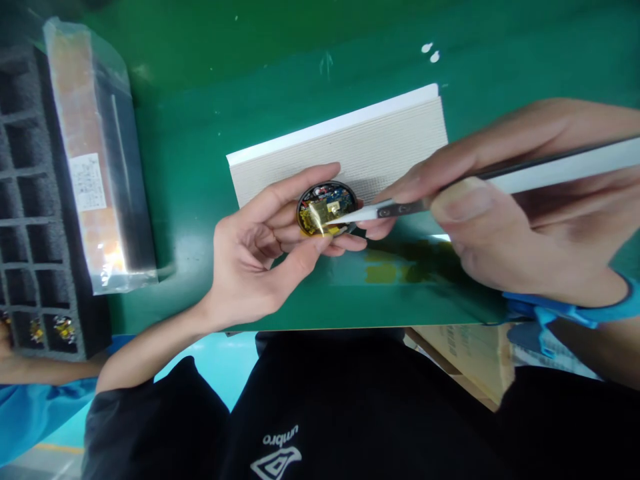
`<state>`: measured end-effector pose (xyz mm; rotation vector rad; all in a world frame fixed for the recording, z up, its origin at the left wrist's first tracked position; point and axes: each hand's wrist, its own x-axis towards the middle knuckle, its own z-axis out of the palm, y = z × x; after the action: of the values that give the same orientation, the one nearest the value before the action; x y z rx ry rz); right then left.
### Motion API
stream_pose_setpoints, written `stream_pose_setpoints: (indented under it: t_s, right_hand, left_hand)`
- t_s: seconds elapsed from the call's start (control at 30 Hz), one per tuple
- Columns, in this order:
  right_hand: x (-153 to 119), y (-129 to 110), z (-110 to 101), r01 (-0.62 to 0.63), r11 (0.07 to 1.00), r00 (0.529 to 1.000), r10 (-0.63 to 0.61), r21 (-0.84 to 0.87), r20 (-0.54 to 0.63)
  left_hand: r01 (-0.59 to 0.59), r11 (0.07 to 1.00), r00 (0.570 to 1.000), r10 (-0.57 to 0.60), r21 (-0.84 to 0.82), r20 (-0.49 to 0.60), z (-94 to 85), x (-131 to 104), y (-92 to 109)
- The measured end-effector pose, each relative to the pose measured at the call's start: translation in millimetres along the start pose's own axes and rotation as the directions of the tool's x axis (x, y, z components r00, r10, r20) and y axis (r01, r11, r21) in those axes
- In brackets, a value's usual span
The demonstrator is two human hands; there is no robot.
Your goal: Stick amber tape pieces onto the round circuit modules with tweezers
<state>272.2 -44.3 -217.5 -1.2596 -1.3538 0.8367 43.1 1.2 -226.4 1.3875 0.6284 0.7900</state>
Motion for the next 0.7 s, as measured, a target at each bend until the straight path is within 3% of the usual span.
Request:
stream_pose_setpoints:
  t_s: [0.13, 0.37, 0.57, 0.7]
  right_hand:
    - [-10.1, 6.5, 1.4, -0.008, 1.0, 0.999, 0.007, -0.012, -0.053]
    - [-28.2, 6.1, -1.1, 0.047, 0.998, 0.993, -0.052, -0.048, -0.109]
    - [-4.0, 8.0, -3.8, 0.071, 0.997, 0.995, -0.073, -0.04, -0.065]
    - [7.8, 9.9, -3.5, 0.104, 0.994, 0.995, -0.103, 0.028, -0.009]
  left_hand:
    - [-0.107, 0.992, 0.994, 0.107, -0.062, -0.001, 5.8, -0.5, -0.7]
    - [-0.083, 0.996, 0.996, 0.082, -0.034, -0.026, 6.1, -2.1, 1.5]
    - [-0.002, 0.999, 1.0, 0.001, -0.04, -0.018, 3.5, -3.3, 5.2]
    - [-0.053, 0.995, 0.998, 0.051, -0.086, -0.022, 6.6, -3.0, 4.9]
